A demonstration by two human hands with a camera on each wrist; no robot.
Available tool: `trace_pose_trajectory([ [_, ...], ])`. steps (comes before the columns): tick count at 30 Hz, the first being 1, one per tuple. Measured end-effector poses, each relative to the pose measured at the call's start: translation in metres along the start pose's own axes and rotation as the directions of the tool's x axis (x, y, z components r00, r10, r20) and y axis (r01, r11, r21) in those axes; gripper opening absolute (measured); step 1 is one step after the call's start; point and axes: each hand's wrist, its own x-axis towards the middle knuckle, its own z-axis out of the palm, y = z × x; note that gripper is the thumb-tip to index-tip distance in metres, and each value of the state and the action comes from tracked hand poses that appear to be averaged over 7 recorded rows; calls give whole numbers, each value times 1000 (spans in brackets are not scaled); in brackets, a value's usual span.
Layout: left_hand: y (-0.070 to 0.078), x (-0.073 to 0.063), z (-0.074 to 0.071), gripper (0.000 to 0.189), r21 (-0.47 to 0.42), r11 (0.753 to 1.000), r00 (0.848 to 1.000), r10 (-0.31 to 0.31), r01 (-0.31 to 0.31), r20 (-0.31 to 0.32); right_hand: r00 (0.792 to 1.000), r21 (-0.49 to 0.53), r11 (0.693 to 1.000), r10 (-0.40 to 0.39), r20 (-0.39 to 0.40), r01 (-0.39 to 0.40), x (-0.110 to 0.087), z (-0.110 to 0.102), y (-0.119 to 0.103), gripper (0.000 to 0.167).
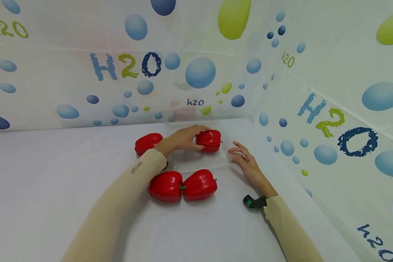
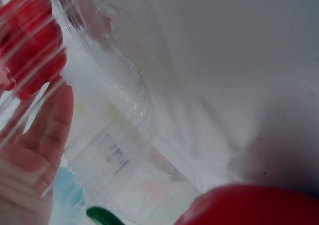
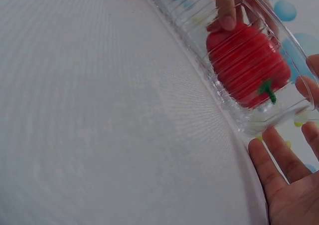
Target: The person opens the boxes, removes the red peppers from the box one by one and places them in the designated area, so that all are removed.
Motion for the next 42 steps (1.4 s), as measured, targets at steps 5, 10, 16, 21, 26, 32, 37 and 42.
trace_pose_trajectory([
  [5, -3, -4, -2, 79, 3, 1000, 1000, -10, 10, -23, 1000, 26, 1000, -8, -5, 8, 5, -3, 17, 31],
  [10, -6, -7, -4, 77, -8, 1000, 999, -9, 9, -41, 999, 39, 999, -38, -7, 38, 9, -5, 31, 31],
  [16, -8, -9, -4, 75, 5, 1000, 999, 22, -22, -29, 999, 75, 996, -47, -10, 48, 8, -7, 33, 31],
  [21, -7, -11, -3, 75, 12, 999, 999, 33, -33, -29, 1000, 83, 996, -31, -6, 31, 8, -5, 29, 29],
  [26, -7, -14, -1, 77, 2, 1000, 999, 26, -26, -42, 1000, 60, 998, -24, 2, 24, 3, -3, 14, 31],
  [32, -5, -19, -2, 78, -11, 999, 998, 31, -32, -55, 1000, 54, 998, -19, 2, 19, -1, -1, 3, 31],
  [37, -3, -24, -3, 79, -34, 998, 996, 43, -46, -73, 1000, 55, 998, -23, 2, 23, -1, -1, 2, 31],
  [42, -3, -27, -4, 78, -40, 997, 994, 58, -62, -90, 1000, 65, 998, -27, 9, 26, -2, -1, 3, 32],
])
